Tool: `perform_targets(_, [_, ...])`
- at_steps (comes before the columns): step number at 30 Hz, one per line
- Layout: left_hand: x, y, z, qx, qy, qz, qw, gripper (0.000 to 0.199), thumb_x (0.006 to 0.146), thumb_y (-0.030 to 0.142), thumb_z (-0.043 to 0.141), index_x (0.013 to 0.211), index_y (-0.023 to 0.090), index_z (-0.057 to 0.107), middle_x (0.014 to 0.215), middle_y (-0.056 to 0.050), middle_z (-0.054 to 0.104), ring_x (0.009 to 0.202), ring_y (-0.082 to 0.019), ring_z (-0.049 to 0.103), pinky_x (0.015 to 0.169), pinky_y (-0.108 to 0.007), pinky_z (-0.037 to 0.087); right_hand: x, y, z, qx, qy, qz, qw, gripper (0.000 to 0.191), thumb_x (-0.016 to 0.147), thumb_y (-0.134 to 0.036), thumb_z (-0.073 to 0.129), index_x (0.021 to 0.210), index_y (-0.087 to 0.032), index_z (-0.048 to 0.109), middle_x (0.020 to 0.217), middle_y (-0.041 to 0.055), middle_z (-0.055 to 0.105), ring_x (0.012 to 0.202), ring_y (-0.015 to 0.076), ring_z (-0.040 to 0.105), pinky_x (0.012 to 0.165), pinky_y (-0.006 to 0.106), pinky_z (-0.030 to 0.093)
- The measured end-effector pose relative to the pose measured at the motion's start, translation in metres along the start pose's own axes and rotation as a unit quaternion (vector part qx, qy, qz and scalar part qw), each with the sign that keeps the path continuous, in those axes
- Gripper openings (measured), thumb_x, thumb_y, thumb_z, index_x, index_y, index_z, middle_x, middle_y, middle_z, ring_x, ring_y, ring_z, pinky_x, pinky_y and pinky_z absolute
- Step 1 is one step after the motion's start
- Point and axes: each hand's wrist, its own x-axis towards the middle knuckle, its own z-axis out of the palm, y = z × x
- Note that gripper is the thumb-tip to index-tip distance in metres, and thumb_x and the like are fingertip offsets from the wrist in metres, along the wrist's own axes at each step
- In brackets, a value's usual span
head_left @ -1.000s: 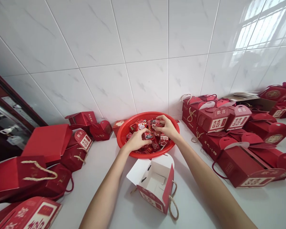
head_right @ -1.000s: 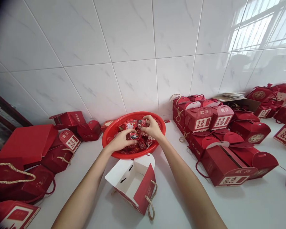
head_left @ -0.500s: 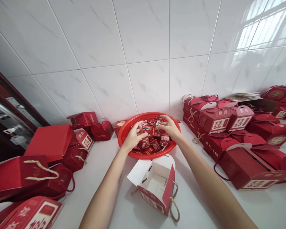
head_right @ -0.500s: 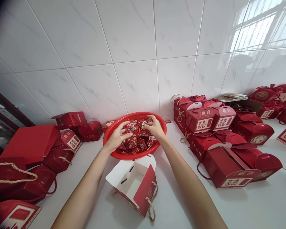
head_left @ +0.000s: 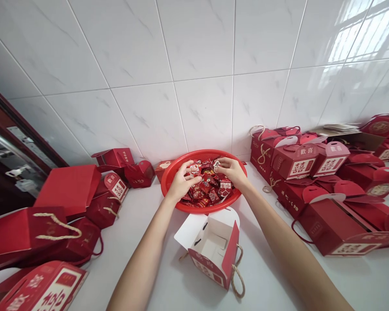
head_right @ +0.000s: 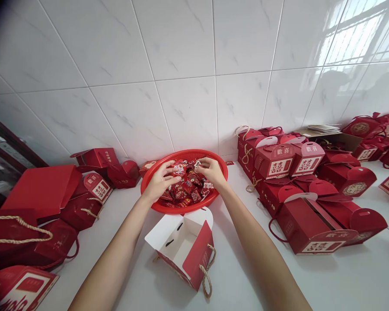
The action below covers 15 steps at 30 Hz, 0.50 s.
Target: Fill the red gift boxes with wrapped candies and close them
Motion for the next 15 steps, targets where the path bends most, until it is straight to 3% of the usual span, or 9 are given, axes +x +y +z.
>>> perform_targets(6, [0.0018, 0.0004, -0.0006, -0.013, 0.015, -0.005, 1.000, 0.046, 0.058, 0.046, 0.087, 0.091, 0.016, 0.075, 0.103, -0.010, 0.078, 0.104, -0.030, 0.070, 0.096, -0.045, 0.054, -0.0015, -0.0013, 0.0004, 0.012, -0.017, -0.004, 1.000, 0.028, 0.058, -0.031, 0.076, 0.080, -0.019, 0.065, 0.080, 0.0005, 0.070, 0.078, 0.0181, 0.065, 0.076, 0.032, 0.053])
perform_targets(11, [0.0015, -0.0002, 0.0004, -0.029, -0.010, -0.006, 1.000, 0.054, 0.065, 0.061, 0.080, 0.097, 0.018, 0.071, 0.094, -0.006, 0.077, 0.081, -0.023, 0.074, 0.081, -0.041, 0.060, -0.0021, -0.0025, 0.0005, 0.006, -0.018, -0.001, 1.000, 0.025, 0.060, -0.031, 0.073, 0.078, -0.020, 0.060, 0.073, -0.0012, 0.067, 0.074, 0.0170, 0.064, 0.072, 0.030, 0.052])
perform_targets(15, [-0.0003, 0.0018, 0.0004, -0.028, -0.021, 0.016, 0.999, 0.045, 0.067, 0.054, 0.080, 0.092, 0.018, 0.068, 0.090, -0.003, 0.074, 0.076, -0.020, 0.073, 0.080, -0.039, 0.060, -0.0039, -0.0049, 0.0017, 0.014, -0.046, 0.025, 0.999, 0.029, 0.065, -0.036, 0.072, 0.083, -0.021, 0.056, 0.073, -0.0024, 0.064, 0.068, 0.0152, 0.063, 0.064, 0.028, 0.051])
